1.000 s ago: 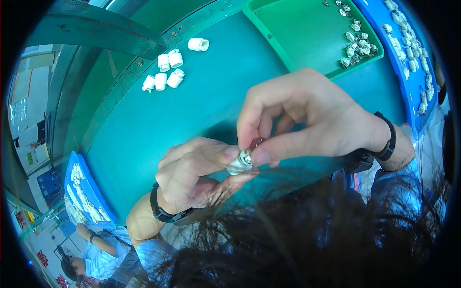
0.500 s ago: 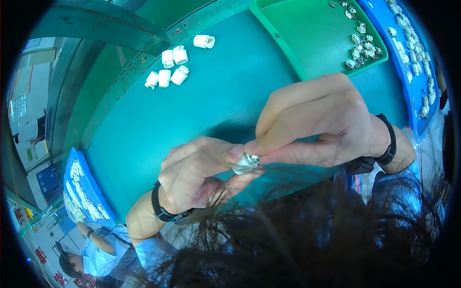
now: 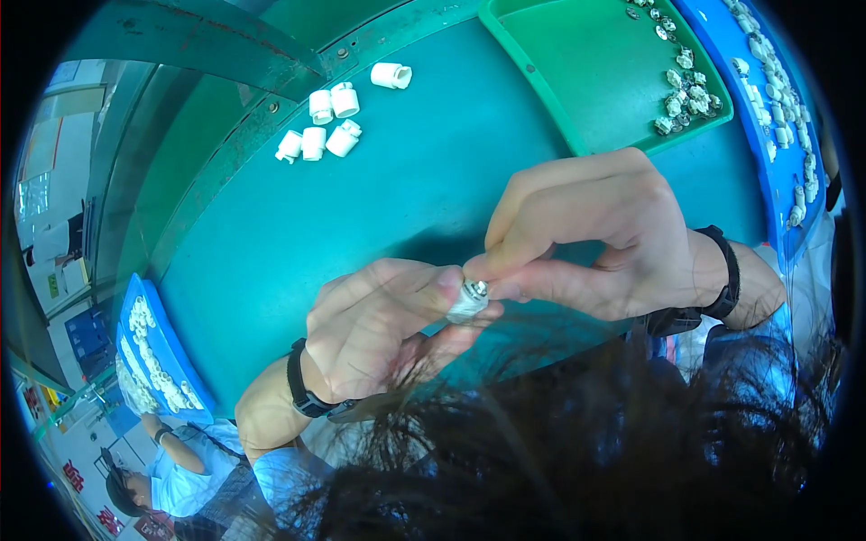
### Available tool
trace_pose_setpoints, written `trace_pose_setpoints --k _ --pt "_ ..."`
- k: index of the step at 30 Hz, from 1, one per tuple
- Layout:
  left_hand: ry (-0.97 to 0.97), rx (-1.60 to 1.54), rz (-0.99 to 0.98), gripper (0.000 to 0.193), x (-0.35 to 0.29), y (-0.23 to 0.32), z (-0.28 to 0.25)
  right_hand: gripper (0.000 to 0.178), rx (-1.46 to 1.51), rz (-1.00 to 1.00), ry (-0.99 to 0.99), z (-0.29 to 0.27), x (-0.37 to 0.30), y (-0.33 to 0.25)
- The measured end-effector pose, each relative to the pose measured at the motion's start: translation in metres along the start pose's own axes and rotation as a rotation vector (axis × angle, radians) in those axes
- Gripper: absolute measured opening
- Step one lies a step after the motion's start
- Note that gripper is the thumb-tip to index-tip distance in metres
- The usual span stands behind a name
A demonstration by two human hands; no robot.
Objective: Assembling small white components on a production line.
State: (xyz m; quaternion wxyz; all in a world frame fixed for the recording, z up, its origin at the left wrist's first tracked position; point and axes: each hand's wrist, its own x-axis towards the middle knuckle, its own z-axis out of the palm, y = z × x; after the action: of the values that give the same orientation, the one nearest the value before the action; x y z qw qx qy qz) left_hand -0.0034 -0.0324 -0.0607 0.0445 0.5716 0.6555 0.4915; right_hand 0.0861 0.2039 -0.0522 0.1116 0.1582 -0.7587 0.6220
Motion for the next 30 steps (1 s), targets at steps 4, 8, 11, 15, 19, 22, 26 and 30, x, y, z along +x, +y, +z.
trace_pose_setpoints --k 4,8,11,15,19,22,26,30 --pt "0.012 0.083 -0.035 0.039 -0.002 0.005 0.0 0.016 0.064 0.058 0.008 0.001 0.001 0.0" --pt "0.037 0.002 0.034 0.04 0.01 0.002 -0.003 0.02 0.081 0.09 -0.027 -0.006 0.005 -0.006" --pt "0.032 0.006 0.023 0.04 0.014 0.004 -0.005 0.021 0.016 0.035 -0.06 -0.009 0.007 -0.004" --pt "0.031 0.027 -0.022 0.041 0.011 0.008 -0.005 0.021 -0.127 -0.133 -0.052 -0.009 0.006 0.001" --pt "0.073 0.056 0.03 0.041 0.013 0.003 -0.001 0.02 -0.186 -0.239 -0.012 -0.009 0.006 0.0" --pt "0.077 0.057 0.052 0.04 0.011 0.0 -0.001 0.019 -0.233 -0.258 -0.021 -0.009 0.006 -0.003" --pt "0.008 0.029 0.011 0.038 0.005 -0.003 -0.002 0.016 -0.195 -0.246 -0.023 -0.009 0.004 -0.003" --pt "-0.124 0.007 -0.062 0.036 -0.005 -0.006 -0.007 0.015 0.023 -0.085 -0.063 -0.01 0.006 -0.002"
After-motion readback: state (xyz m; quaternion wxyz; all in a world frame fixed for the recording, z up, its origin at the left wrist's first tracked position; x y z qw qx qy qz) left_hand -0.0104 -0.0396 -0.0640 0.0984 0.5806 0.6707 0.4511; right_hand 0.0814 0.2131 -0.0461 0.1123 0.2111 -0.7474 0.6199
